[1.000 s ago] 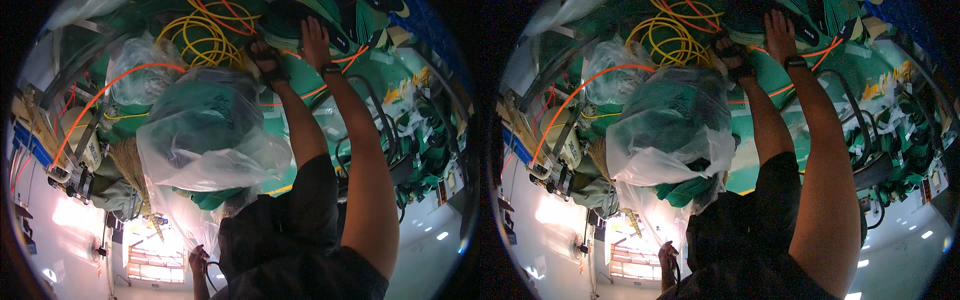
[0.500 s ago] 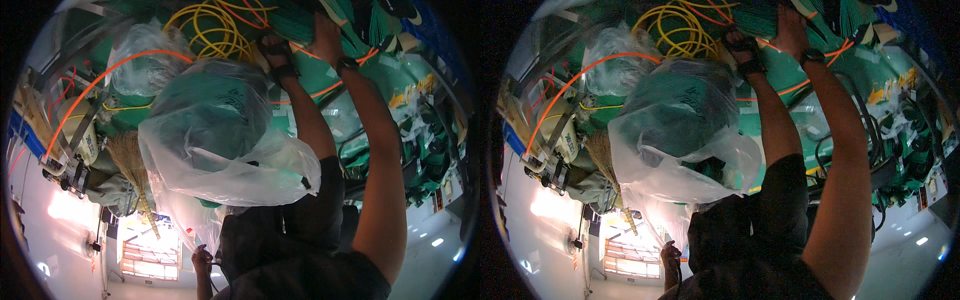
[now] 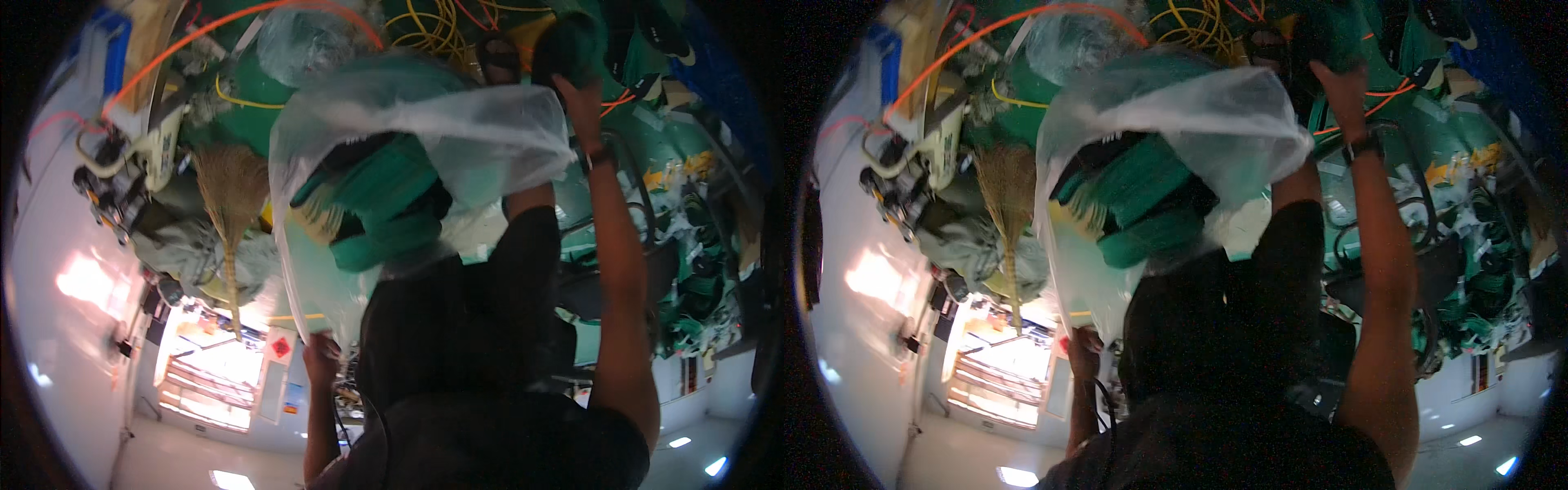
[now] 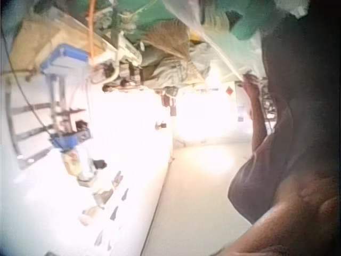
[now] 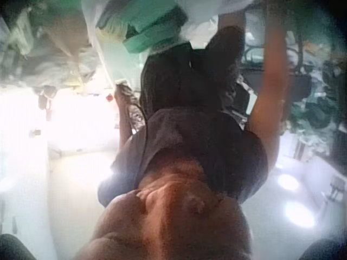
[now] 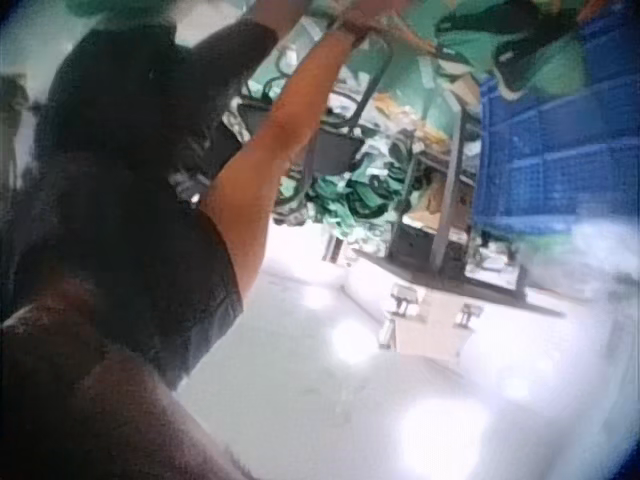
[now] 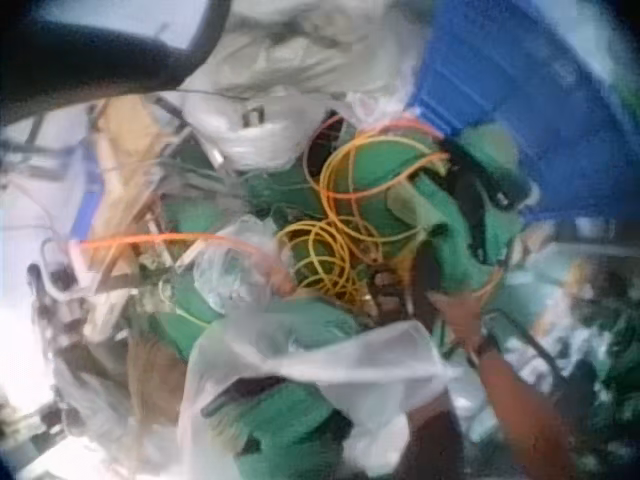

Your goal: The person prepares a large plastic bag by cutting its tie with scissors and then fills the bag with shoe soles collected from piles on the floor.

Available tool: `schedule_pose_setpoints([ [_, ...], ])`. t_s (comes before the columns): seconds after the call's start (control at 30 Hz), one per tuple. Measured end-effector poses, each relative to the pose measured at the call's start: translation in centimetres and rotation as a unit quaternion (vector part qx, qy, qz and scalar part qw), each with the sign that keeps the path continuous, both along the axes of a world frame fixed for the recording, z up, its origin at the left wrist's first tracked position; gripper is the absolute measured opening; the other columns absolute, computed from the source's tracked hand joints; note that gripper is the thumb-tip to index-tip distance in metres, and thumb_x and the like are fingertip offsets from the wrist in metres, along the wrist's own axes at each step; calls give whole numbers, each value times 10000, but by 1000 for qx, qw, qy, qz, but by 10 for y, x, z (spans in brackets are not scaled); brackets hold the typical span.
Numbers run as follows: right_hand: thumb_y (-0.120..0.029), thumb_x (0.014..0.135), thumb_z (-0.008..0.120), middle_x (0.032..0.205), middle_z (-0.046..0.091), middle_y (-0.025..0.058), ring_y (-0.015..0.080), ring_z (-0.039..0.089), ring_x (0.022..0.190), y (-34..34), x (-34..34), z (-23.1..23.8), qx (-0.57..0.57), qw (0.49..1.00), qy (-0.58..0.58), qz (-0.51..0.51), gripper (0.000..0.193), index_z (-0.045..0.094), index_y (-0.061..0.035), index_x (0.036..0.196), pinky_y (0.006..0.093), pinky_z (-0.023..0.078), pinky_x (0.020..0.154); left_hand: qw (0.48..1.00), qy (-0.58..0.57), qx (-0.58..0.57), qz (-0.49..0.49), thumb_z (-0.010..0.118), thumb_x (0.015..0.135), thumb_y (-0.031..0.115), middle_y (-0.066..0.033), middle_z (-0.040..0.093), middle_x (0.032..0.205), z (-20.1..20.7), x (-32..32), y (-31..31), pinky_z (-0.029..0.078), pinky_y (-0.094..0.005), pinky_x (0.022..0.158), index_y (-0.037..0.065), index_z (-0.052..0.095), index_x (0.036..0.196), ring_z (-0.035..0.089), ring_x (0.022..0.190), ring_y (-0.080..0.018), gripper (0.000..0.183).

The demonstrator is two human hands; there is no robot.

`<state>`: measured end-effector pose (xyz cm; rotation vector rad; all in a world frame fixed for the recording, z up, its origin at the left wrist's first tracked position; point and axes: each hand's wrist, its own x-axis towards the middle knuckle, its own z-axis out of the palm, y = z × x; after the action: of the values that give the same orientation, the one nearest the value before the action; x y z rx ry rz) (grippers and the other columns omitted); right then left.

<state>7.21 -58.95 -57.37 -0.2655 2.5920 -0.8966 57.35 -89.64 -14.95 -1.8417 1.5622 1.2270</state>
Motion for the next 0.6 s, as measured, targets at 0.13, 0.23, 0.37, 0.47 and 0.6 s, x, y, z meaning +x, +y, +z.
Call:
schedule_pose_setpoints([
  [0.13,-50,809,611,1144,577,148,252,558,1058,32,55,186,40,995,74,63,355,545,-22,1157,413,408,922,993,35,-60,-98,390,970,160,26,332,508,2,-27,3,298,-230,452,71,412,1328,321,456,-81,369],
  [0.23,-33,817,604,1158,556,176,281,556,1052,25,128,279,-324,899,-107,-275,319,540,-29,1130,420,420,909,962,179,-36,204,304,1009,259,28,277,528,2,-21,-5,239,-211,497,117,291,1416,233,485,-71,432],
  [0.37,-26,809,591,960,583,127,261,557,945,-60,212,368,-101,967,174,156,305,531,-45,1107,387,459,874,935,264,-59,228,264,1006,351,24,282,508,2,-35,-11,236,-223,468,134,257,1432,241,451,-75,478],
  [0.47,-106,809,595,1089,556,133,260,549,996,-66,290,354,-194,974,-83,87,398,480,-25,1180,364,446,887,909,317,-19,272,263,1004,379,16,304,495,1,-28,-19,239,-218,446,142,244,1436,251,428,-73,493],
  [0.6,-154,800,614,1107,559,97,206,549,1000,-110,286,401,-227,915,-180,281,427,502,-1,1182,342,441,888,899,343,-4,274,273,1004,375,17,306,484,-1,-9,-19,227,-213,429,137,254,1432,246,410,-69,491],
])
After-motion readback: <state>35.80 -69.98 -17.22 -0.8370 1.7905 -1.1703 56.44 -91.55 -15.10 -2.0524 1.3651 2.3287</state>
